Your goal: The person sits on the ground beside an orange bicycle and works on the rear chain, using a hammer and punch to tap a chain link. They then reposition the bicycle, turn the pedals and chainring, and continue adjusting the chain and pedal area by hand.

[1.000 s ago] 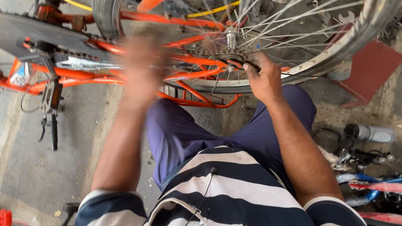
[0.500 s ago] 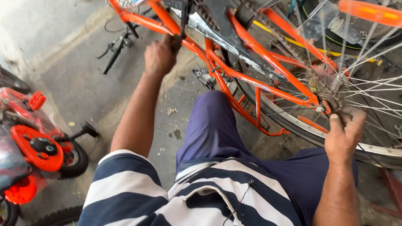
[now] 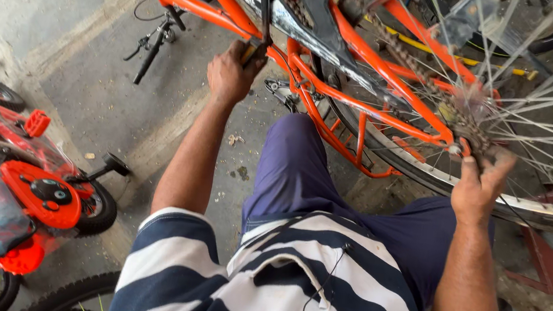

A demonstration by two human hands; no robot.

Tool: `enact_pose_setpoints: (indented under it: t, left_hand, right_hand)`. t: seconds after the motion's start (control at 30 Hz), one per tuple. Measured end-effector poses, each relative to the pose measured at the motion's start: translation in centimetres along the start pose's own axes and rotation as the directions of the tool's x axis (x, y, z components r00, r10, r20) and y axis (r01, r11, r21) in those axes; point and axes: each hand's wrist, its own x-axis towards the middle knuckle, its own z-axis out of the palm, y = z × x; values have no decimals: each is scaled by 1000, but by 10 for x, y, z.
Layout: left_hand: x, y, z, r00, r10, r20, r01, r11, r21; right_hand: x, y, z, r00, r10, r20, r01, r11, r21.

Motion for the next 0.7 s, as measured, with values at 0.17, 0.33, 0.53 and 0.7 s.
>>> enact_pose_setpoints:
  t: [0.17, 0.33, 0.53, 0.7]
  left_hand:
    - [9, -2, 0, 995, -30, 92, 33, 999, -26]
    - [32, 25, 2, 943, 132, -305, -216, 942, -259]
    - [72, 50, 20, 989, -78, -126, -44, 657, -752]
    - [74, 34, 36, 976, -124, -177, -1, 817, -576]
  right_hand:
    - [-1, 8, -4, 999, 45, -21, -46, 998, -34]
    - [0, 9, -6, 1000, 26, 17, -27, 999, 42]
    - [0, 13, -5, 999, 51, 3, -51, 998, 22]
    - [-1, 19, -8, 1000, -16, 21, 16, 1000, 9]
